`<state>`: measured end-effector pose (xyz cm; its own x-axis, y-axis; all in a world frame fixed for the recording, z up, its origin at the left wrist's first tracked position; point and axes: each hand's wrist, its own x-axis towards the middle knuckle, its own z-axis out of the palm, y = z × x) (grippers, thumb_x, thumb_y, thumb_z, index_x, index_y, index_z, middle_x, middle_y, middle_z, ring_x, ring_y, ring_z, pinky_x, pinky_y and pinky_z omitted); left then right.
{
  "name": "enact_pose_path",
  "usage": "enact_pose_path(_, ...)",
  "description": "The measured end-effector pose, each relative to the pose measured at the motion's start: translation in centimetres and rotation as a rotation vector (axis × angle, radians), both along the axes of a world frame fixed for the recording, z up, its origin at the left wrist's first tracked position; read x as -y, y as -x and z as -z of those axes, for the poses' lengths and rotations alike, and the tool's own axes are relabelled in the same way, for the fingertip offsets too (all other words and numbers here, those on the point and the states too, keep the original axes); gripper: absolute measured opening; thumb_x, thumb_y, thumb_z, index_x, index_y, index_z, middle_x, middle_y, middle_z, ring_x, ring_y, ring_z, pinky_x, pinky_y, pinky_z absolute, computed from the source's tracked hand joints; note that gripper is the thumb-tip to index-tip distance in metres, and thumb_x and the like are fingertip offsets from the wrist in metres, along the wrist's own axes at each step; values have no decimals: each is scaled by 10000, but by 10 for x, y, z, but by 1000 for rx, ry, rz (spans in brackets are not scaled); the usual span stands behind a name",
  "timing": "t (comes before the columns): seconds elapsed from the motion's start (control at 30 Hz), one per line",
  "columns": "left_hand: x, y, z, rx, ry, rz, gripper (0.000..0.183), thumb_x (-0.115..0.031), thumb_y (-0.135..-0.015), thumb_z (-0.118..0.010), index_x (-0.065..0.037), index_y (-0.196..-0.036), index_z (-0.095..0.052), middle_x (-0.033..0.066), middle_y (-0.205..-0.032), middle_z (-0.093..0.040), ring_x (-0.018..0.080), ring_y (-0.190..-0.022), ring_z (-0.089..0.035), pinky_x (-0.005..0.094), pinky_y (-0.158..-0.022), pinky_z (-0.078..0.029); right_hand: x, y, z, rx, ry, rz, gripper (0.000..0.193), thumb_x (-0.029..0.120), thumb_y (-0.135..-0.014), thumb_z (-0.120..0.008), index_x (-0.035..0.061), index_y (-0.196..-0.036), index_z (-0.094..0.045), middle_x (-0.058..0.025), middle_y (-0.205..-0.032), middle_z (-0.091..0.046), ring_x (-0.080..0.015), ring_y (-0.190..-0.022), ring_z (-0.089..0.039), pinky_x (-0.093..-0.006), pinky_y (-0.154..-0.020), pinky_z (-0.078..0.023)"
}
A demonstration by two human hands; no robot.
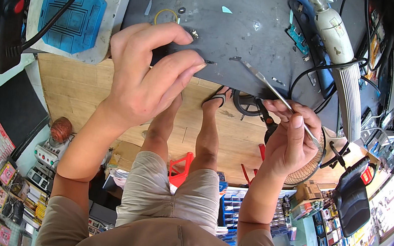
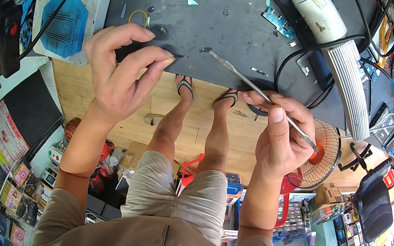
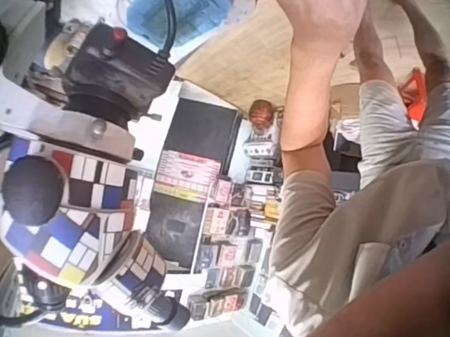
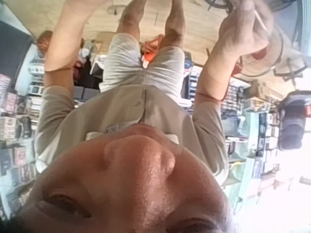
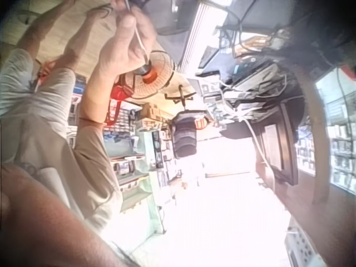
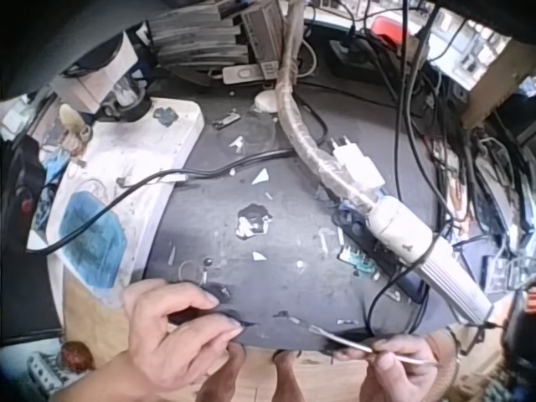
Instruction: The person walks to a workbench in an electronics shop and uses a small metal tool to scrape and adjust a tiny electronic component on a circuit board. The person handles the component and tool repeatedly while standing at the bench.
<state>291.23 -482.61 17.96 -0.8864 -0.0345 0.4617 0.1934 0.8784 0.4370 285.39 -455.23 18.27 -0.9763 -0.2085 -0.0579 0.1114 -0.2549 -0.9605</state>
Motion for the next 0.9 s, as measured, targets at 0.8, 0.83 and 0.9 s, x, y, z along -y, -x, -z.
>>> enact_pose_path(0.8, 10, -21, -3, 54, -25, -28, 252, -64, -821, -869, -106, -1057, -792, 73, -1221, -652, 281, -1044, -571, 393, -912, -435, 1, 0, -3, 29, 10, 13, 182, 20, -1063, -650, -127, -1170, -648, -333, -1047, -767, -406, -920, -797, -520, -900, -655)
enact_pose_path(0.83, 10, -21, -2, 45, -44, -38, 252, -60, -823, -868, -104, -1059, -791, 74, -1216, -649, 275, -1032, -568, 385, -895, -438, 1, 0, -4, 30, 6, 15, 182, 20, -1063, -651, -127, -1170, -648, -333, -1046, -767, -403, -919, -796, -516, -900, -655)
enact_pose_path(0.9, 8, -19, 0, 27, -89, -61, 251, -52, -828, -868, -101, -1062, -791, 74, -1206, -645, 264, -1009, -563, 369, -860, -444, 2, 1, -4, 27, -2, 14, 183, 21, -1062, -651, -126, -1171, -648, -334, -1045, -767, -398, -917, -796, -509, -902, -654)
